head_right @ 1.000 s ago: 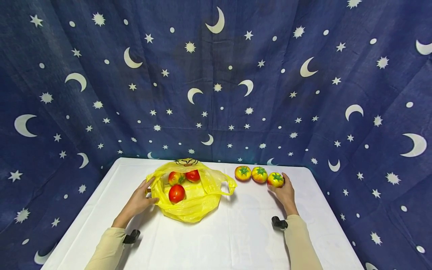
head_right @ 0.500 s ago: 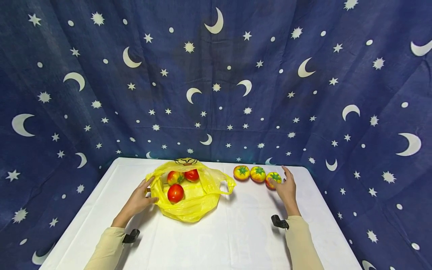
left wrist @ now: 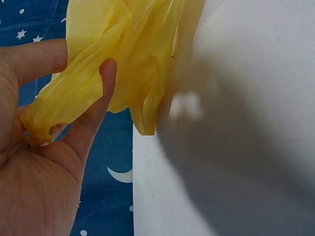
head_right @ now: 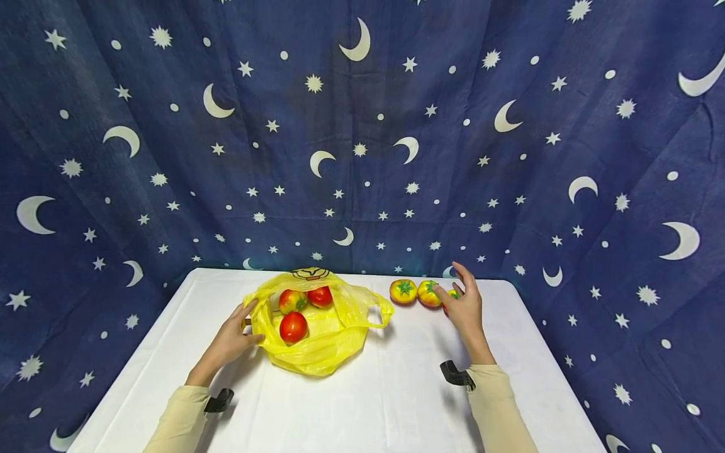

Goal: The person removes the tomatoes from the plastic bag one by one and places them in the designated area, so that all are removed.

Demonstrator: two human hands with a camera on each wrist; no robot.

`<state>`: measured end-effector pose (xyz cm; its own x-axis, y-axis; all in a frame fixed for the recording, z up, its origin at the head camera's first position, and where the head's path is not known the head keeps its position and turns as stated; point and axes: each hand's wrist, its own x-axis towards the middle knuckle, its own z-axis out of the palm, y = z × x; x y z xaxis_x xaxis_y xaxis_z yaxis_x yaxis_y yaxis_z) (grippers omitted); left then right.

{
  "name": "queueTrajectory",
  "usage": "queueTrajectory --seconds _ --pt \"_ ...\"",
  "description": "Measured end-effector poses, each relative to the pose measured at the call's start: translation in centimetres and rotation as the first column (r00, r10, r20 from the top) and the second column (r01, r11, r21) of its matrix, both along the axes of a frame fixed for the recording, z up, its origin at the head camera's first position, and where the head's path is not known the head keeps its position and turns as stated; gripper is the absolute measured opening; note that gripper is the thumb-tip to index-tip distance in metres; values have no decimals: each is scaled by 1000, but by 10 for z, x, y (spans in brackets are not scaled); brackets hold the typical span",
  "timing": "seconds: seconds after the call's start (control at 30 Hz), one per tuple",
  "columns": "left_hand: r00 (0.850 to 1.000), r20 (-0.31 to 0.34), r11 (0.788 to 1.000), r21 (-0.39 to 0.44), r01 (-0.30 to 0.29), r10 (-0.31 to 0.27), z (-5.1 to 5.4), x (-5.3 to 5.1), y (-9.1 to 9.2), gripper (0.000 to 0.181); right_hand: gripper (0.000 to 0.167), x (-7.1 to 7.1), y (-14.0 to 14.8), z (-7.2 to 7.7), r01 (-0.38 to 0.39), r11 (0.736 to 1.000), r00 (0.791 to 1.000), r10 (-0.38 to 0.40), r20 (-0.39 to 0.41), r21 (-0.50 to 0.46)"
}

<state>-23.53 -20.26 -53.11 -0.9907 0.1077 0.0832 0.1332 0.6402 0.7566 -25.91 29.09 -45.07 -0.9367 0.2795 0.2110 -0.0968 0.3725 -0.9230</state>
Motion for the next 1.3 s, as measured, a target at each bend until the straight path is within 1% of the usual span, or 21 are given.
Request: queueTrajectory --seconds 0.17,0.3,0.5,0.63,0.73,0.8,0.87,0.93,1.1,1.3 --pt "1000 -3 1000 19 0 0 1 -2 1 87 72 10 -14 12 -47 998 999 47 -16 -35" --pt "1000 -3 1000 27 6 -6 1 -2 3 87 70 18 -25 18 -85 994 996 83 -28 -68" --pt "1000 10 1000 6 -11 11 0 2 5 87 67 28 -42 20 -139 982 988 129 -89 -124" --pt "1000 12 1000 2 -14 14 -1 3 5 87 65 34 -53 21 -170 972 980 150 -129 -161" --pt "1000 11 1000 7 -12 12 -1 3 5 88 65 37 -61 22 -202 961 970 171 -172 -187" --pt "1000 10 1000 7 -11 11 -1 4 5 88 66 40 -67 23 -239 949 959 198 -201 -206" --pt "1000 11 1000 5 -14 14 -1 5 4 88 66 42 -73 24 -270 937 951 223 -216 -220" --pt "1000 12 1000 3 -18 18 -1 5 4 88 66 44 -80 24 -298 930 941 249 -228 -215" --pt "1000 13 1000 12 -17 17 -1 6 3 88 64 46 -96 21 -352 913 922 301 -243 -205" --pt "1000 4 1000 18 -7 7 0 4 2 88 63 47 -117 12 -429 887 891 383 -244 -172"
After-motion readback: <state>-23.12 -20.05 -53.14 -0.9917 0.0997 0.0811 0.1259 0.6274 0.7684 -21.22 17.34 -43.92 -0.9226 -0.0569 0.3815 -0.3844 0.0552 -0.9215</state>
